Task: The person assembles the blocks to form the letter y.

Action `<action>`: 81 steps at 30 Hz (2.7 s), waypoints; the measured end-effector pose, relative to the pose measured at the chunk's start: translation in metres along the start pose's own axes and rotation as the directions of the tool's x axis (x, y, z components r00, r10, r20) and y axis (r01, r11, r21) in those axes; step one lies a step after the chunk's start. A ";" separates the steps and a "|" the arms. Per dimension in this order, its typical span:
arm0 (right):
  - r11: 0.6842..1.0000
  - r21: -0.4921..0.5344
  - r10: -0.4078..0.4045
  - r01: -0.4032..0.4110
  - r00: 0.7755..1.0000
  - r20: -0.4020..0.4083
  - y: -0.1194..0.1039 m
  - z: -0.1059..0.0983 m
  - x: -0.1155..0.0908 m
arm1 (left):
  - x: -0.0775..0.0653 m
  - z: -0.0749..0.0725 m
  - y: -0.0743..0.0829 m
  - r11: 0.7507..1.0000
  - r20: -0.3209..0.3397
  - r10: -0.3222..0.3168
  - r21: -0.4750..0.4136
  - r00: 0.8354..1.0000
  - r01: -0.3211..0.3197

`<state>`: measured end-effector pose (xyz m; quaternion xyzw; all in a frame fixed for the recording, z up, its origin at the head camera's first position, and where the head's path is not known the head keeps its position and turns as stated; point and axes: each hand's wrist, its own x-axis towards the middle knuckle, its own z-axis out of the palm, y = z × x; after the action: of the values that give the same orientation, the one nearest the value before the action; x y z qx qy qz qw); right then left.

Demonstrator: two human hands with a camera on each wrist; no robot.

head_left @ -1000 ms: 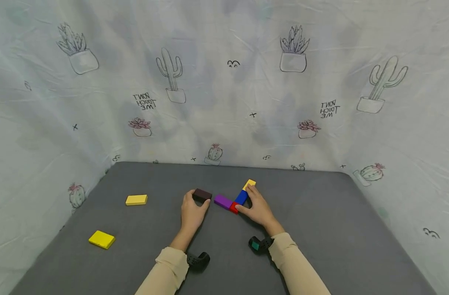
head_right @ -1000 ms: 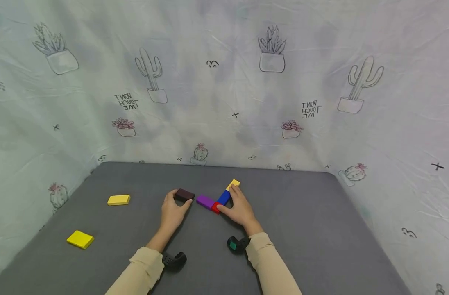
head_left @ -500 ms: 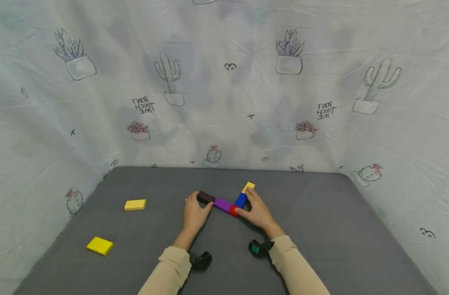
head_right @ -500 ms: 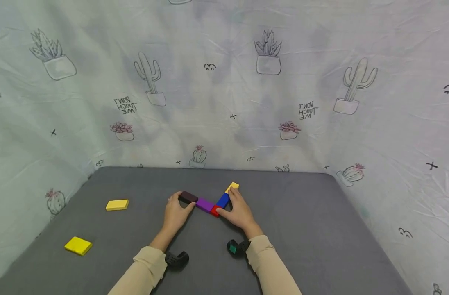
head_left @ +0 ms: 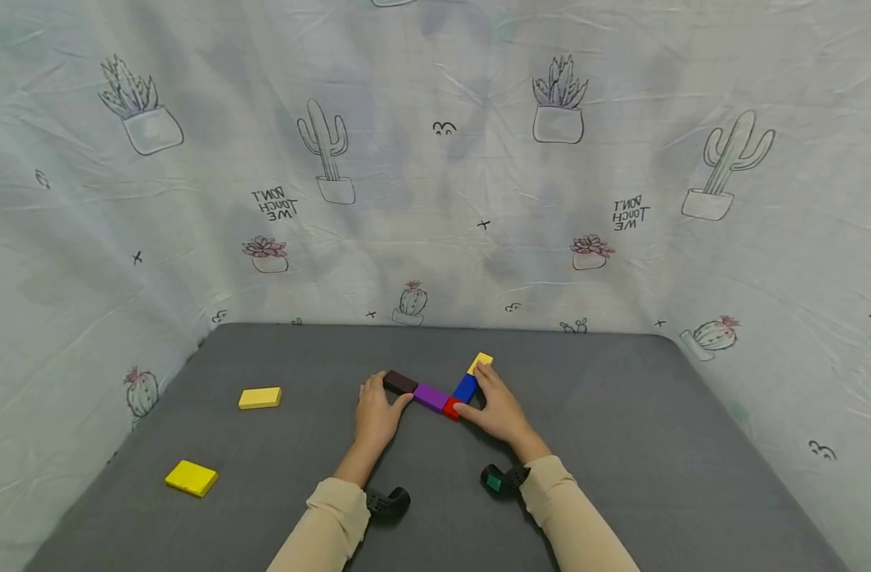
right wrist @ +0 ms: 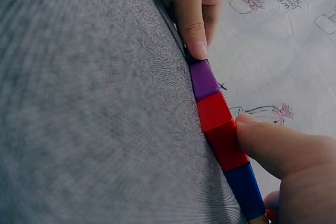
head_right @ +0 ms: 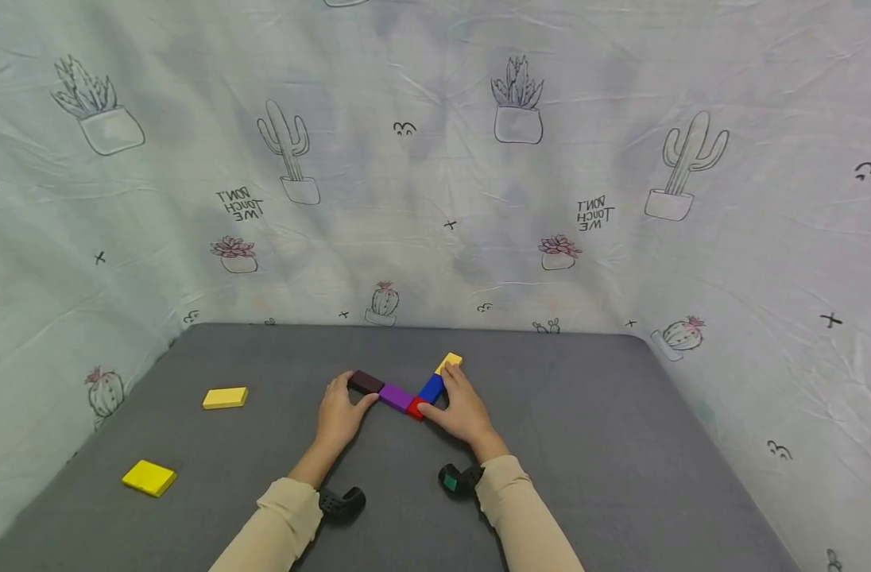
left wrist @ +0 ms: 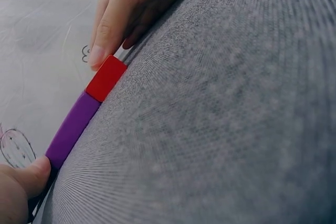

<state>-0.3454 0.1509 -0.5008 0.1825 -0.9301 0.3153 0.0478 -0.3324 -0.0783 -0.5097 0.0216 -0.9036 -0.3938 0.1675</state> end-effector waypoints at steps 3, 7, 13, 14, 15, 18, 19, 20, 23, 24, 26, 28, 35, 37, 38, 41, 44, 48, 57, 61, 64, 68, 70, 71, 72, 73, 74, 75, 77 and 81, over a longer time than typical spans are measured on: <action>1.000 -0.003 0.005 -0.005 1.000 0.003 0.000 0.000 0.001 | 0.000 0.000 0.002 1.000 0.011 -0.007 0.016 1.000 0.007; 1.000 -0.003 0.011 -0.011 1.000 0.004 0.002 0.000 0.001 | 0.001 -0.001 0.004 0.999 0.022 -0.015 0.044 1.000 0.015; 1.000 -0.015 0.009 -0.009 1.000 -0.001 0.003 0.000 0.002 | 0.001 -0.002 0.006 0.996 0.041 -0.023 0.089 0.999 0.019; 1.000 -0.015 0.008 -0.008 1.000 0.000 0.003 0.000 0.001 | 0.000 -0.002 0.006 0.995 0.045 -0.028 0.092 0.999 0.024; 1.000 -0.014 0.008 -0.008 1.000 0.001 0.002 0.000 0.001 | 0.000 -0.003 0.006 0.995 0.052 -0.034 0.095 0.998 0.029; 1.000 -0.012 0.006 -0.006 1.000 -0.001 0.002 0.000 0.000 | -0.001 -0.003 0.006 0.995 0.061 -0.045 0.093 0.997 0.039; 1.000 -0.011 0.007 -0.007 1.000 -0.001 0.001 0.000 0.000 | -0.001 -0.003 0.006 0.995 0.060 -0.048 0.088 0.997 0.042; 1.000 -0.007 0.007 -0.007 1.000 -0.002 0.001 0.000 0.000 | -0.001 -0.003 0.006 0.996 0.058 -0.047 0.084 0.997 0.042; 1.000 -0.005 0.006 -0.006 1.000 -0.005 0.001 0.000 0.000 | -0.002 -0.003 0.006 0.997 0.049 -0.046 0.068 0.998 0.043; 1.000 -0.005 0.007 -0.007 1.000 -0.005 0.001 0.001 0.000 | -0.002 -0.003 0.005 0.997 0.046 -0.046 0.065 0.998 0.043; 1.000 -0.007 0.005 -0.005 1.000 -0.006 0.002 0.001 0.001 | -0.003 -0.003 0.004 0.997 0.040 -0.047 0.057 0.998 0.045; 1.000 -0.011 0.003 -0.003 1.000 -0.008 0.002 0.001 0.001 | -0.004 -0.003 0.004 0.997 0.036 -0.047 0.055 0.998 0.045; 1.000 -0.009 0.003 -0.003 1.000 0.000 0.000 0.000 0.000 | -0.010 -0.006 0.002 1.000 0.024 -0.024 0.001 0.999 0.024; 1.000 -0.006 0.008 -0.008 1.000 0.006 0.000 0.000 0.000 | -0.012 -0.008 0.001 1.000 0.021 -0.016 -0.016 1.000 0.017; 1.000 -0.006 0.011 -0.011 1.000 0.007 0.000 0.000 0.000 | -0.012 -0.009 0.000 1.000 0.021 -0.012 -0.023 1.000 0.012; 1.000 -0.002 0.008 -0.008 1.000 -0.001 0.001 0.000 0.000 | -0.015 -0.012 -0.001 0.999 0.026 -0.006 -0.051 1.000 0.007; 1.000 -0.001 0.009 -0.009 1.000 -0.003 0.001 -0.001 0.001 | -0.019 -0.015 -0.002 0.996 0.033 -0.006 -0.092 0.999 0.009; 1.000 0.003 0.011 -0.011 1.000 -0.002 0.002 -0.001 0.000 | -0.026 -0.020 -0.004 0.990 0.053 -0.010 -0.141 0.999 0.017; 1.000 0.002 0.013 -0.013 1.000 0.007 0.003 0.002 -0.001 | -0.035 -0.044 -0.013 0.982 0.124 -0.020 -0.186 0.992 0.043; 1.000 0.013 0.011 -0.011 1.000 0.006 0.003 0.002 -0.001 | -0.040 -0.062 -0.023 0.985 0.132 -0.053 -0.157 0.990 0.074; 1.000 0.010 0.005 -0.005 1.000 0.003 0.003 0.002 0.000 | -0.045 -0.077 -0.030 0.985 0.133 -0.078 -0.146 0.988 0.097; 1.000 0.007 0.010 -0.010 1.000 0.003 0.003 0.002 0.000 | -0.053 -0.099 -0.037 0.986 0.147 -0.096 -0.121 0.984 0.115; 1.000 0.009 0.009 -0.009 1.000 0.006 0.002 0.002 0.000 | -0.059 -0.111 -0.041 0.988 0.149 -0.107 -0.096 0.983 0.122; 1.000 0.005 0.010 -0.010 1.000 0.009 0.002 0.002 0.001 | -0.063 -0.116 -0.044 0.988 0.144 -0.113 -0.085 0.983 0.126; 1.000 0.003 0.009 -0.009 1.000 0.010 0.002 0.002 0.001 | -0.066 -0.121 -0.046 0.989 0.133 -0.117 -0.078 0.984 0.128; 1.000 0.002 0.008 -0.008 1.000 0.010 0.002 0.002 0.001 | -0.068 -0.126 -0.049 0.989 0.120 -0.119 -0.069 0.986 0.128; 1.000 0.002 0.006 -0.006 1.000 0.010 0.002 0.003 0.001 | -0.071 -0.131 -0.050 0.990 0.103 -0.119 -0.062 0.988 0.126; 1.000 0.005 0.003 -0.003 1.000 0.009 0.003 0.003 0.001 | -0.074 -0.136 -0.052 0.991 0.082 -0.114 -0.055 0.990 0.119; 1.000 0.008 -0.001 0.001 1.000 0.002 0.004 0.002 0.001 | -0.079 -0.145 -0.054 0.993 0.049 -0.108 -0.044 0.993 0.111; 1.000 0.009 -0.004 0.004 1.000 -0.003 0.005 0.002 0.002 | -0.087 -0.162 -0.055 0.991 -0.009 -0.129 -0.020 0.992 0.129</action>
<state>-0.3489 0.1524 -0.5046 0.1840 -0.9281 0.3199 0.0488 -0.2036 -0.2154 -0.4718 0.0804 -0.8954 -0.4126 0.1468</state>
